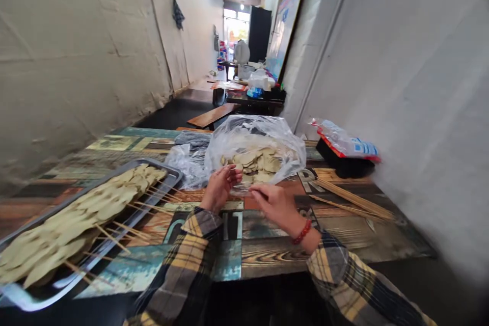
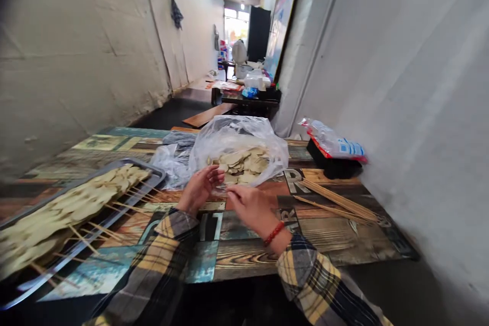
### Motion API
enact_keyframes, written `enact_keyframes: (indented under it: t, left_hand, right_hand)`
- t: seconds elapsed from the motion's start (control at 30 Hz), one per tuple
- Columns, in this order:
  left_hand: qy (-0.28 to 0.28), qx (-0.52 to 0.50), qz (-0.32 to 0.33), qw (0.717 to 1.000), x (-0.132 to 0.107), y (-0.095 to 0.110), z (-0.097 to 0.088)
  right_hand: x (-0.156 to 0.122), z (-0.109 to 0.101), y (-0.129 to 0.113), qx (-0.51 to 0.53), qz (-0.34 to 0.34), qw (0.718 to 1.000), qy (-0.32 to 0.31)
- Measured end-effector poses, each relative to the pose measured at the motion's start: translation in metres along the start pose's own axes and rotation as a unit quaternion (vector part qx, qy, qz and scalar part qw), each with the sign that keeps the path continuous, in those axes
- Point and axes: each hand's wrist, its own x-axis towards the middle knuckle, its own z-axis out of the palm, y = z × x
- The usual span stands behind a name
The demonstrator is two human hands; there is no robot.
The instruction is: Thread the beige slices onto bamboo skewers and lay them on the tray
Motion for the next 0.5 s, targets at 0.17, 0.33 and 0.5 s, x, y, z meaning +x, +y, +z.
enact_keyframes:
  t: [0.17, 0.33, 0.5]
  left_hand:
    - [-0.005, 0.029, 0.007, 1.0, 0.0, 0.003, 0.002]
    - [-0.009, 0.065, 0.076, 0.995, -0.014, -0.003, 0.019]
    - [-0.03, 0.136, 0.084, 0.987, -0.039, -0.015, 0.049]
  right_hand:
    - [-0.05, -0.046, 0.092, -0.064, 0.097, 0.992, 0.055]
    - [-0.086, -0.072, 0.161, -0.107, 0.146, 0.979, 0.096]
    - [-0.1, -0.072, 0.186, -0.115, 0.122, 0.98, 0.106]
